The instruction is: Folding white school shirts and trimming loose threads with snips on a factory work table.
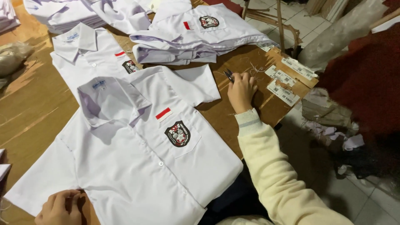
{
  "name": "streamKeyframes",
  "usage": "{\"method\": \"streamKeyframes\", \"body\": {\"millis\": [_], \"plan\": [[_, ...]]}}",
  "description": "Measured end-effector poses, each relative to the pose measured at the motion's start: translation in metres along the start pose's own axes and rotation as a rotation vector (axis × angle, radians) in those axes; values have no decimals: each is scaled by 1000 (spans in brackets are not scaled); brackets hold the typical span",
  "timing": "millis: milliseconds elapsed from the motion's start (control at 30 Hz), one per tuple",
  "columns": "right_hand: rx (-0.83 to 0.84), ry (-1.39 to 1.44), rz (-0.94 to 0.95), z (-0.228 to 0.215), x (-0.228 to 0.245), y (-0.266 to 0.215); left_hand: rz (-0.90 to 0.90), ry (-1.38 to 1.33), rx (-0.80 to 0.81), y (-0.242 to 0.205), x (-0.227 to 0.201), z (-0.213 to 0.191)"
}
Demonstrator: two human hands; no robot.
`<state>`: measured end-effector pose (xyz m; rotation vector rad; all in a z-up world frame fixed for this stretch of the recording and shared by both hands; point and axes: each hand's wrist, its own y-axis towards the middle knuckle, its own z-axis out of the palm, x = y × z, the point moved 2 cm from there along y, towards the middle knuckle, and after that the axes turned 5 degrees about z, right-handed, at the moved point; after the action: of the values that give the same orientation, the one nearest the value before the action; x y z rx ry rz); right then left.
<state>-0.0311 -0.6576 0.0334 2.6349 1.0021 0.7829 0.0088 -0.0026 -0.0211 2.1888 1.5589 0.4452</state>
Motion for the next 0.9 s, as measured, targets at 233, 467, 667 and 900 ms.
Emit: {"method": "streamKeyframes", "body": {"millis": [233, 467, 667, 900], "plan": [[24, 89, -2, 3, 1, -2, -46, -7, -23, -6, 4, 11], [-132, 359, -213, -13, 14, -8, -48, 15, 2, -1, -5, 1], [-173, 550, -385, -31, 51, -24, -32, -31, -18, 15, -22, -24], [598, 710, -630, -48, 193, -116, 5, -79, -141, 24, -22, -23]]}}
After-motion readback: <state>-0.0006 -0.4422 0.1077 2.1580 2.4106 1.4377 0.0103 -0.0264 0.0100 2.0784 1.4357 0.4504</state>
